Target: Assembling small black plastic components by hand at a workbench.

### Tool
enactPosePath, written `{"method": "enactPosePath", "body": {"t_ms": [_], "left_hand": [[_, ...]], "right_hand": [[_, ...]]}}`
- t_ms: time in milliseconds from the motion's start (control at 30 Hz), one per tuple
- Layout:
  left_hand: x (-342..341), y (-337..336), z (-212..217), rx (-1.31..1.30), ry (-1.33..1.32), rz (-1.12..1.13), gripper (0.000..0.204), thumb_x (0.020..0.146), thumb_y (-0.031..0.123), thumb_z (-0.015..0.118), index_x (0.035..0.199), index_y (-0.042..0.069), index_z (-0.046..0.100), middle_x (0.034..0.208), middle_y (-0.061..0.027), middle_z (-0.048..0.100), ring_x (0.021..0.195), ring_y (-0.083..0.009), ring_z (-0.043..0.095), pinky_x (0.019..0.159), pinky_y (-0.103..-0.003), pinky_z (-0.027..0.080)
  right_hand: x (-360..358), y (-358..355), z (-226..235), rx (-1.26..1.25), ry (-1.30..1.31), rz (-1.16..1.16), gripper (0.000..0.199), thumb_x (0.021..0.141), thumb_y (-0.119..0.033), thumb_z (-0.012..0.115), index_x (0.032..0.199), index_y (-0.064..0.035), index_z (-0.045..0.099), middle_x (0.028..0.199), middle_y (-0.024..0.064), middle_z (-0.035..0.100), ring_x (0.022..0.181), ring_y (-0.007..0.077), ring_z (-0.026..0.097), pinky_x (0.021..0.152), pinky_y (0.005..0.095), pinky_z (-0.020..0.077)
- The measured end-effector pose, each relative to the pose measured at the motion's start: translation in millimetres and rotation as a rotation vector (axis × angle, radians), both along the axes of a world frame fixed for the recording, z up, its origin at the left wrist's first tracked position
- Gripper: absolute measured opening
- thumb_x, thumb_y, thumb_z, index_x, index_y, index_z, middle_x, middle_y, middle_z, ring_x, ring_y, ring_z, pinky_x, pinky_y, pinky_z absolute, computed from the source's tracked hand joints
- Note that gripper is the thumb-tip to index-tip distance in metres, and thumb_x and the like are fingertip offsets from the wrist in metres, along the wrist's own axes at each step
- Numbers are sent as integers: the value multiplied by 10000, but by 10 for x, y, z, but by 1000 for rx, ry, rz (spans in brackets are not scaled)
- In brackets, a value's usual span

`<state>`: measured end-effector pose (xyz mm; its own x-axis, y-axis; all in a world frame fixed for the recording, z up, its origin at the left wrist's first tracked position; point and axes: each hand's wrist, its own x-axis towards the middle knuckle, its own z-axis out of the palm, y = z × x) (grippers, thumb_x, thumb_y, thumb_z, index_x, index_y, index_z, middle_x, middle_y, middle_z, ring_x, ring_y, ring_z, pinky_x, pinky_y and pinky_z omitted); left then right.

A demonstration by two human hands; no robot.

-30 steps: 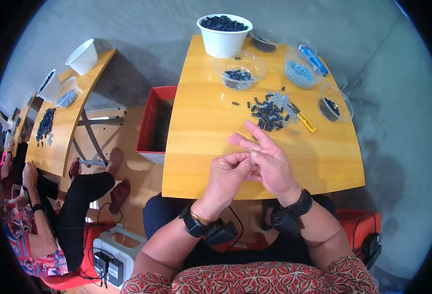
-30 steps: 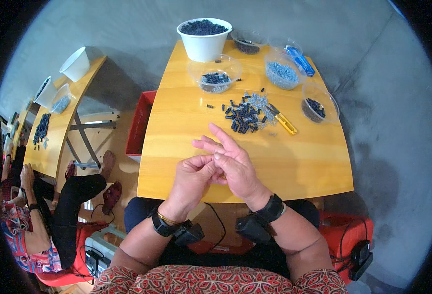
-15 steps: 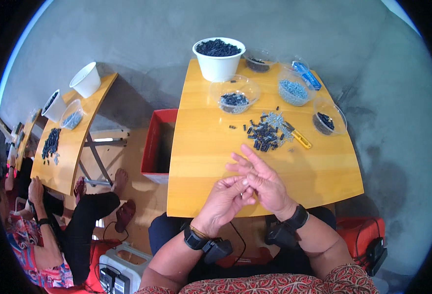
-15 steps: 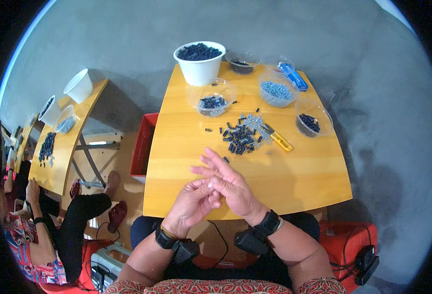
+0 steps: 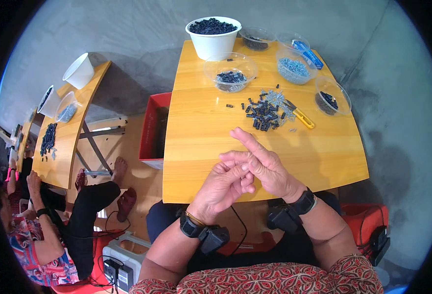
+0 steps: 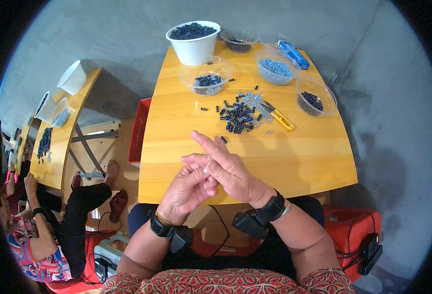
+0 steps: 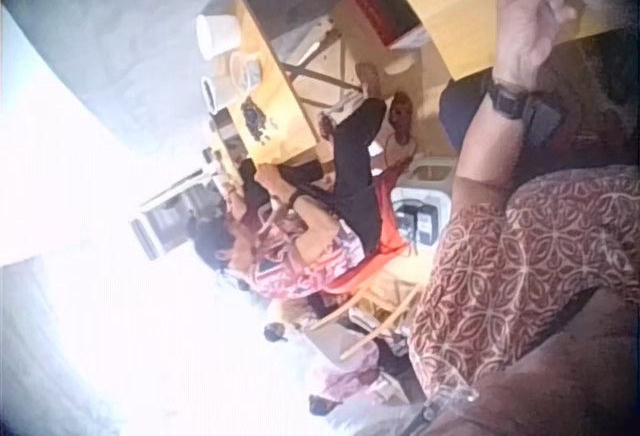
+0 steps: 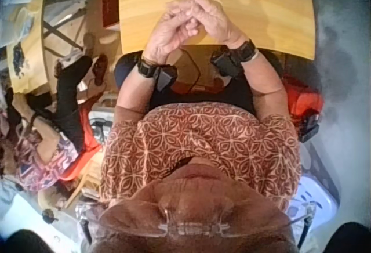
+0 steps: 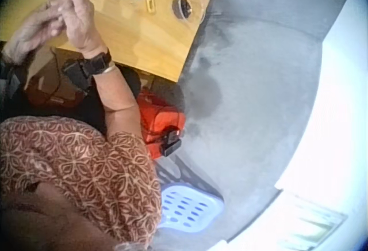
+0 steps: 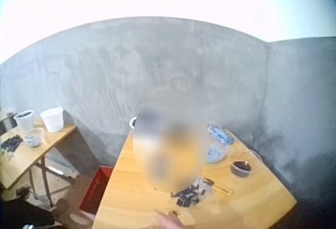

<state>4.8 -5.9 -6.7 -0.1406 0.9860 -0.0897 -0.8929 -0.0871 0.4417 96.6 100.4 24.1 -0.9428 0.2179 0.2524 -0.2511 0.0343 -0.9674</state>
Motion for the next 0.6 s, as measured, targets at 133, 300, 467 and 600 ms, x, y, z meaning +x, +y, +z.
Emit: {"method": "enactPosePath", "body": {"t_ms": [133, 300, 467, 600], "left_hand": [[22, 17, -37, -37, -83, 5, 90, 851, 92, 521, 899, 32, 568, 713, -20, 567, 625, -99, 564, 557, -239, 509], [10, 0, 22, -61, -32, 63, 103, 853, 98, 517, 882, 16, 572, 680, -24, 556, 591, -94, 547, 542, -236, 502], [-85, -40, 111, -162, 177, 149, 106, 830, 114, 548, 854, 20, 589, 684, -26, 542, 583, -97, 503, 501, -239, 447], [-81, -39, 121, -167, 208, 174, 95, 830, 94, 545, 858, 15, 591, 684, -30, 550, 578, -99, 510, 496, -241, 455]], "right_hand": [[-15, 45, -13, 83, 19, 3, 472, 921, -218, 335, 1353, -93, 190, 1129, 125, 551, 972, 175, 556, 996, 329, 230], [21, 26, 34, 6, -66, -103, 383, 919, -229, 370, 1261, -56, 379, 1082, 114, 563, 925, 160, 543, 862, 278, 377], [58, 302, 72, 325, 72, -303, 195, 880, -164, 469, 993, -22, 541, 873, 75, 587, 835, 135, 551, 758, 257, 424], [81, 229, 66, 414, 25, -270, 95, 826, -60, 522, 908, -14, 537, 802, 71, 582, 768, 154, 570, 695, 255, 440]]}}
